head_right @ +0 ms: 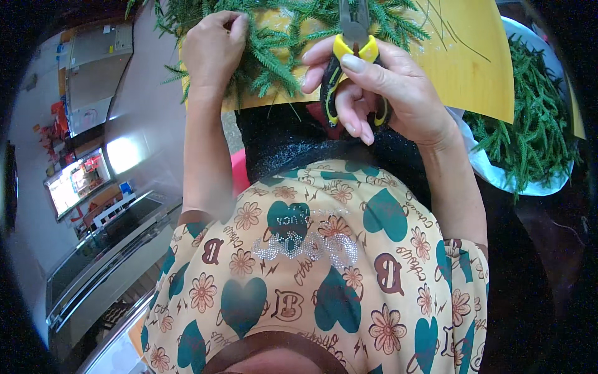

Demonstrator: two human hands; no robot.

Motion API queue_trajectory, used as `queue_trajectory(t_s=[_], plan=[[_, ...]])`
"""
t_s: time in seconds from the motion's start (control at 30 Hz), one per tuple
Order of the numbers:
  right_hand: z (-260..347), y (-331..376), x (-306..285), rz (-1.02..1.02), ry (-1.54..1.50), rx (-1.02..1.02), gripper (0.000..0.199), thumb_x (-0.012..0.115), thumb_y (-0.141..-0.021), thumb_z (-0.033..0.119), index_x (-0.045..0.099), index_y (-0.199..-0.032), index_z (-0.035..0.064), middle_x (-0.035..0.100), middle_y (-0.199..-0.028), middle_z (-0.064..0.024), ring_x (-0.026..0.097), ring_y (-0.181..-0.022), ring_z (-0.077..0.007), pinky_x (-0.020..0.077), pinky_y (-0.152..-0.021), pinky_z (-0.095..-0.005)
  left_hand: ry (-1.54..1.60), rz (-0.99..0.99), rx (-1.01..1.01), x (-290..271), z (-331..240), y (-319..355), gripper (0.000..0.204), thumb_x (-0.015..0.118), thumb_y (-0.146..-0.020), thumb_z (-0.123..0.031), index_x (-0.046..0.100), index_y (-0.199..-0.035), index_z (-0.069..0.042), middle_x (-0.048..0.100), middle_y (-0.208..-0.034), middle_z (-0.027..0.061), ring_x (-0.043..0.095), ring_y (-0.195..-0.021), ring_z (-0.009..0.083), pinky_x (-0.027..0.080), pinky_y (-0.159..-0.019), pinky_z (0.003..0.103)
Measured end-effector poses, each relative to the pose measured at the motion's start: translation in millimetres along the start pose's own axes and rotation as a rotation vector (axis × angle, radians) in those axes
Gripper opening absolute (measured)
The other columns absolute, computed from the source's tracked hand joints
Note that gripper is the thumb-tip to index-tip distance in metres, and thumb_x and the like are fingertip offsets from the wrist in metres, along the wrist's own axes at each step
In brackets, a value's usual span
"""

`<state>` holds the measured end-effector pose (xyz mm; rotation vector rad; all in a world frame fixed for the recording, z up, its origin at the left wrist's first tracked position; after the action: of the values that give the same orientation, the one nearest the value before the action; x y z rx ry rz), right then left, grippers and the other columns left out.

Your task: Trimming small branches from a green plant using pliers.

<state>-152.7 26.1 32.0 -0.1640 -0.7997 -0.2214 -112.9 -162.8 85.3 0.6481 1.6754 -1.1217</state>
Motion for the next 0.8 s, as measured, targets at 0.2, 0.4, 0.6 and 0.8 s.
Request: queue_trajectory(t_s=[0.2, 0.4, 0.6, 0.8], plan=[[-6.1, 0.9, -3.5, -0.048, 0.057, 0.024, 0.046, 0.048, -0.094, 0.030, 0.041, -0.119, -0.0080, 0.056, -0.100, -0.0174, 0.053, -0.046, -0.0128, 0.0404, -0.035, -0.0194, -0.095, 0.122, -0.010, 7.9, -4.3, 3.8, 0.027, 0.062, -0.080, -0.030, 0.070, -0.073, -0.005, 0.065, -0.073, 0.0162, 0.063, -0.067, 0.0336, 0.050, -0.064, 0.042], [-10.9, 0.6, -3.4, -0.047, 0.064, 0.045, 0.044, 0.048, -0.094, 0.029, 0.042, -0.118, -0.0073, 0.056, -0.100, -0.0170, 0.053, -0.045, -0.0124, 0.0407, -0.036, -0.0190, -0.045, 0.085, -0.054, 1.8, 0.8, 1.5, 0.027, 0.061, -0.080, -0.030, 0.071, -0.074, -0.005, 0.065, -0.072, 0.0160, 0.063, -0.068, 0.0331, 0.050, -0.064, 0.042], [-11.5, 0.7, -1.4, -0.031, 0.063, 0.042, 0.038, 0.045, -0.096, 0.026, 0.046, -0.117, -0.0059, 0.059, -0.099, -0.0148, 0.055, -0.051, -0.0101, 0.0451, -0.040, -0.0181, -0.199, 0.203, -0.076, 18.3, -4.9, -3.1, 0.028, 0.062, -0.079, -0.030, 0.070, -0.071, -0.005, 0.064, -0.070, 0.0164, 0.063, -0.067, 0.0336, 0.050, -0.062, 0.041], [-6.4, 1.4, -4.4, -0.058, 0.058, 0.017, 0.036, 0.044, -0.096, 0.025, 0.049, -0.116, -0.0046, 0.061, -0.098, -0.0135, 0.057, -0.053, -0.0086, 0.0470, -0.042, -0.0173, 0.170, 0.014, -0.083, 9.6, 12.1, -0.9, 0.029, 0.063, -0.078, -0.033, 0.069, -0.069, -0.006, 0.064, -0.069, 0.0151, 0.064, -0.066, 0.0324, 0.050, -0.061, 0.040]])
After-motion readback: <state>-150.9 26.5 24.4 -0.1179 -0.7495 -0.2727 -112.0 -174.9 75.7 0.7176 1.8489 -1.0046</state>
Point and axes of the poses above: each hand's wrist, its own y-axis away from the middle knuckle, its own x-axis out of the palm, z = x × y, the point moved 8 cm from there along -y, towards the middle knuckle
